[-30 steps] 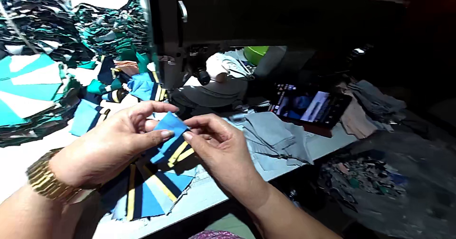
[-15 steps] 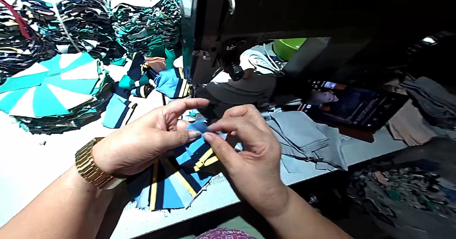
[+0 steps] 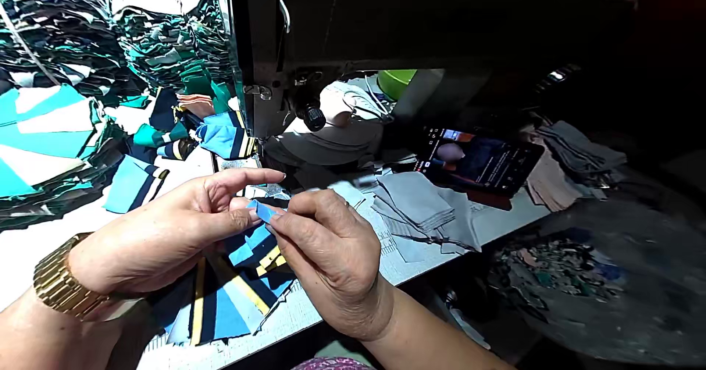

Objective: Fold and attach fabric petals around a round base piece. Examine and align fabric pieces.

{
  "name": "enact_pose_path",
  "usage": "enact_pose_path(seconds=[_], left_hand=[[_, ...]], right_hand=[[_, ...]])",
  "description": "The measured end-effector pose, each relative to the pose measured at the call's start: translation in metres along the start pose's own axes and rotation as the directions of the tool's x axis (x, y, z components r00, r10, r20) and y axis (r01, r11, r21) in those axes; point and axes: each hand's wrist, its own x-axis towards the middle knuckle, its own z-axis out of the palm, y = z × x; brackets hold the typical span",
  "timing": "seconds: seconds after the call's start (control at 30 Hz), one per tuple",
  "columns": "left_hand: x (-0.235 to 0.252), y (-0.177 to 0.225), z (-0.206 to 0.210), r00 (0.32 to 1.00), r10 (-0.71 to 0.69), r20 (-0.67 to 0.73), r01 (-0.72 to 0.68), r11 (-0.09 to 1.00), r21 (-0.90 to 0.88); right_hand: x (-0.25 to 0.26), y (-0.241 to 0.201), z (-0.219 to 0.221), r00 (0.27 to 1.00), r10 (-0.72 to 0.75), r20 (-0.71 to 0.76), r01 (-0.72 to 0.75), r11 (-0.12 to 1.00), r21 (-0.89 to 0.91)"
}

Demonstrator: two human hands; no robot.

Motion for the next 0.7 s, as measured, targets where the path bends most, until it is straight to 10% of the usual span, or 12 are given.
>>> enact_pose_path(seconds=[0.7], left_hand=[[-0.0001,0.0023,-0.0018,0.995,0.072,0.064,-0.078,0.992,0.098]], right_hand=[[0.0078,0.0028,-0.0036,0.927,0.371,-0.052,-0.333,0.88,0.339]])
